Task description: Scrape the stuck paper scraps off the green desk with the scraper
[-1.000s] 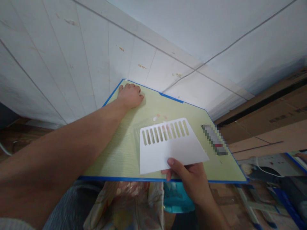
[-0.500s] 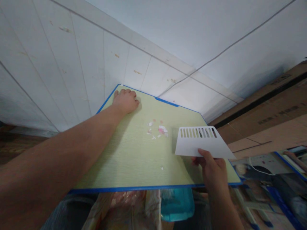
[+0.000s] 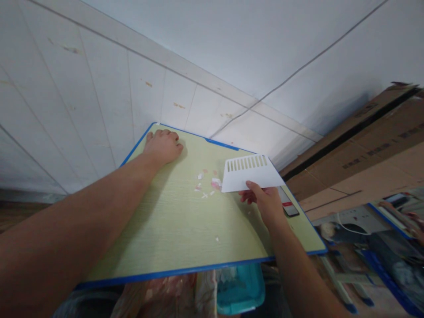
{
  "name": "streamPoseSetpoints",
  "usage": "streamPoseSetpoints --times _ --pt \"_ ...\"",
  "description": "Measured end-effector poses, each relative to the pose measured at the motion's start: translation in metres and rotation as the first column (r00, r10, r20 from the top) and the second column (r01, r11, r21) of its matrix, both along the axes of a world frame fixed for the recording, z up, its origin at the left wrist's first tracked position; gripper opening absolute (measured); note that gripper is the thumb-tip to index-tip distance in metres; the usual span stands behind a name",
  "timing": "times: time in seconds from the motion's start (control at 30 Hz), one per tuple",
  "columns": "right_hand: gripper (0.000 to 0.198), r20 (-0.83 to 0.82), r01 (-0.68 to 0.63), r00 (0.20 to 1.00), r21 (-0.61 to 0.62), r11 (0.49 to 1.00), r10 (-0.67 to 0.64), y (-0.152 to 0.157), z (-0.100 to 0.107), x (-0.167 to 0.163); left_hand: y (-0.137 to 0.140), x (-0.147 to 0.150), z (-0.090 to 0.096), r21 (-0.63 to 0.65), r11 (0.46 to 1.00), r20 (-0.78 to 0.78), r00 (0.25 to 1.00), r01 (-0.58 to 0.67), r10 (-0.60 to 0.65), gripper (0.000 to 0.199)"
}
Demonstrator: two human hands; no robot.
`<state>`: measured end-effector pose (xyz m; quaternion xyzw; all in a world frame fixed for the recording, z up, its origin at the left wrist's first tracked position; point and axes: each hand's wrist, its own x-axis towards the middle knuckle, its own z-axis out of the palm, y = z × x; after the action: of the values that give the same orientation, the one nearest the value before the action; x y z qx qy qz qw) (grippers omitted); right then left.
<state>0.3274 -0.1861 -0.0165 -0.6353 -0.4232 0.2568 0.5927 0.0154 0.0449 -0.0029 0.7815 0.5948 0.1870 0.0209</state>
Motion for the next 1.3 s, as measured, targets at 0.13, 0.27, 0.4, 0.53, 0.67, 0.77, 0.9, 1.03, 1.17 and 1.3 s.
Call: streamPoseSetpoints --times 0.13,0.27,0.4,0.53,0.67,0.77,0.9,1.03,1.17,1.3 --pt "0.033 -0.011 0.025 1.000 0.033 0.999 -0.024 -0.002 0.002 0.000 -0.003 0.001 0.003 -0.020 1.000 -0.013 1.000 -0.002 0.002 0.065" --pt "0.037 0.070 0.025 0.997 0.050 0.998 -0.028 -0.009 0.008 -0.008 -0.002 0.002 0.002 -0.024 1.000 -0.002 1.000 -0.016 0.016 0.064" --pt "0.035 0.077 0.017 0.997 0.059 0.998 -0.021 -0.018 0.014 -0.013 0.000 0.002 -0.001 -0.011 1.000 0.002 1.000 -0.012 0.012 0.062" --pt "0.036 0.094 0.101 0.989 0.111 0.989 -0.111 -0.022 0.008 -0.010 0.000 0.001 -0.001 -0.005 1.000 0.005 1.000 -0.007 0.007 0.064" --pt "0.036 0.126 0.060 0.989 0.090 0.994 -0.072 -0.020 -0.003 -0.010 0.000 0.001 0.000 -0.011 1.000 0.038 0.999 -0.009 0.009 0.063" --pt "0.034 0.138 0.046 0.989 0.089 0.995 -0.058 -0.022 -0.002 -0.013 -0.001 0.002 0.001 -0.024 1.000 0.040 0.999 -0.014 0.015 0.063" --pt "0.037 0.174 0.047 0.983 0.097 0.994 -0.064 -0.031 0.007 -0.015 -0.002 0.002 0.001 -0.020 1.000 0.027 1.000 -0.003 0.004 0.065" --pt "0.034 0.200 -0.020 0.980 0.042 0.999 0.011 -0.044 0.009 -0.017 -0.002 0.003 0.000 -0.019 1.000 0.024 1.000 -0.009 0.010 0.066" --pt "0.033 0.174 -0.067 0.983 0.039 0.997 0.059 -0.059 0.008 -0.028 -0.002 0.002 0.001 -0.023 1.000 0.033 0.999 0.002 -0.001 0.065" --pt "0.037 0.109 0.084 0.989 0.104 0.991 -0.095 -0.069 0.005 -0.039 -0.006 0.003 0.005 -0.037 0.999 0.027 1.000 -0.004 0.005 0.067"
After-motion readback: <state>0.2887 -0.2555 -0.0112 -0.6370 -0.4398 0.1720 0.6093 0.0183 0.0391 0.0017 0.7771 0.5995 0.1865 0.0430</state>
